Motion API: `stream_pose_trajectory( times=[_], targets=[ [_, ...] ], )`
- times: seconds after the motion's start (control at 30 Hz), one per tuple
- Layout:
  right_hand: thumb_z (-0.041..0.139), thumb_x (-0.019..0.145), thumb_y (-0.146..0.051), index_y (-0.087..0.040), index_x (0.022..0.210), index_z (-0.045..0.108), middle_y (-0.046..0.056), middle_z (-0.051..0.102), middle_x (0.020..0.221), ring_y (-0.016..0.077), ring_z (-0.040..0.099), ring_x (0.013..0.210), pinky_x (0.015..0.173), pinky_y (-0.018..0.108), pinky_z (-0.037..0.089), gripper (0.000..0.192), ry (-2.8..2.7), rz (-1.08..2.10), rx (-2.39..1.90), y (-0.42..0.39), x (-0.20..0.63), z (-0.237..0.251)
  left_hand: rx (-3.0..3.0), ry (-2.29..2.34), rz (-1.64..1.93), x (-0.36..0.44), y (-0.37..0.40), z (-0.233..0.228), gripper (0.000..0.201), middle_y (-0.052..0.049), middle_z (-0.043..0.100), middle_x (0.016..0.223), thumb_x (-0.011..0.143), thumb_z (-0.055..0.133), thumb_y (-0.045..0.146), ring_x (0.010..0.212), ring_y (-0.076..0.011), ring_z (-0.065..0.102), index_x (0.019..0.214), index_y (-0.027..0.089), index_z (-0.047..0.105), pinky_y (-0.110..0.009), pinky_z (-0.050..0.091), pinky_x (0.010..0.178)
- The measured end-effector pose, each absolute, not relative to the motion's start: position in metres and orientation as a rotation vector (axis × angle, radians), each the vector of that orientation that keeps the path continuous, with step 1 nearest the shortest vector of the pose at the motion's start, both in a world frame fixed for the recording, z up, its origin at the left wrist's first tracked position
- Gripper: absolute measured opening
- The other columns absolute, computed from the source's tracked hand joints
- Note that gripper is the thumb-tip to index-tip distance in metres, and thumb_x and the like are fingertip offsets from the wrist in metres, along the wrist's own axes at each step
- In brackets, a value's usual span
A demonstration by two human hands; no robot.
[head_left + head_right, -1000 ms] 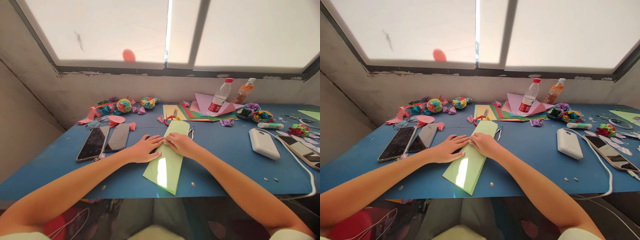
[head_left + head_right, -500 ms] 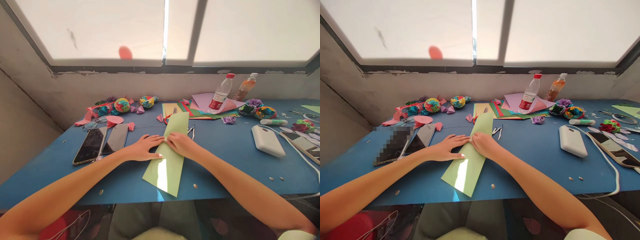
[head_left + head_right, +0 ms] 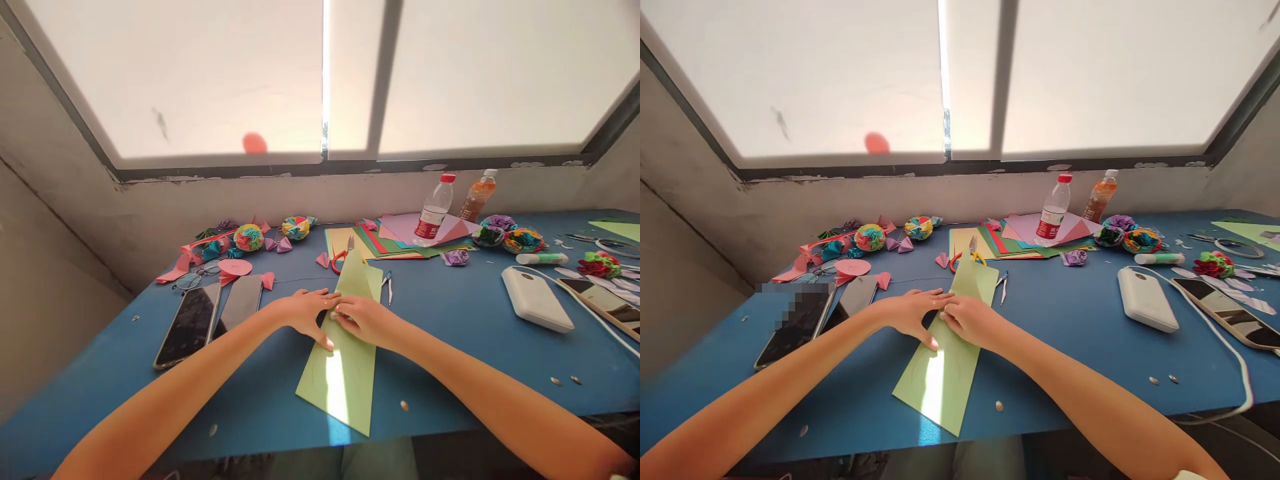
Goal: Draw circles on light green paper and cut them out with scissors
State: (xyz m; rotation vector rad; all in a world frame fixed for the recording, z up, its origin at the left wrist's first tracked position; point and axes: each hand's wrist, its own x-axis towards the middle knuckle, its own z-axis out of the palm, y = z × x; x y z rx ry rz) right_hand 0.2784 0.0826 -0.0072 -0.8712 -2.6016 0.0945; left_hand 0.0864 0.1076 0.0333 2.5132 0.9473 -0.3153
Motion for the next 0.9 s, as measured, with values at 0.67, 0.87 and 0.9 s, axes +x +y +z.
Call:
stream_pose_trajectory(
  times=[0.67, 0.87, 0.9],
  targets=[
    [0.038, 0.092, -0.019, -0.013, 0.078, 0.059, 0.008, 0.058, 0.074, 0.0158, 0.054, 0.067, 0.06, 0.027, 0.042, 0.027, -2.628, 0.06, -0.864, 0.072, 0.277, -0.005, 2.517, 0.849, -0.43, 0.081, 0.119, 0.037, 0.104, -0.003, 0.006, 0.154, 0.065, 0.058, 0.067, 0.141, -0.0322, 0.003, 0.146, 0.03, 0.007, -0.058, 0.007, 0.108],
    [0.034, 0.094, -0.02, -0.013, 0.078, 0.057, 0.008, 0.055, 0.072, 0.0162, 0.053, 0.064, 0.058, 0.028, 0.039, 0.029, -2.628, -0.032, -0.893, 0.071, 0.277, -0.007, 2.507, 0.857, -0.418, 0.082, 0.118, 0.034, 0.108, -0.002, 0.005, 0.154, 0.06, 0.061, 0.068, 0.14, -0.0331, 0.002, 0.146, 0.032, 0.007, -0.057, 0.005, 0.109],
    [0.034, 0.094, -0.02, -0.013, 0.077, 0.057, 0.008, 0.055, 0.071, 0.0165, 0.053, 0.065, 0.059, 0.028, 0.039, 0.03, -2.64, -0.047, -0.877, 0.07, 0.277, -0.007, 2.504, 0.864, -0.405, 0.082, 0.117, 0.034, 0.108, -0.002, 0.005, 0.154, 0.059, 0.062, 0.068, 0.14, -0.0335, 0.001, 0.146, 0.032, 0.008, -0.057, 0.004, 0.109]
  ],
)
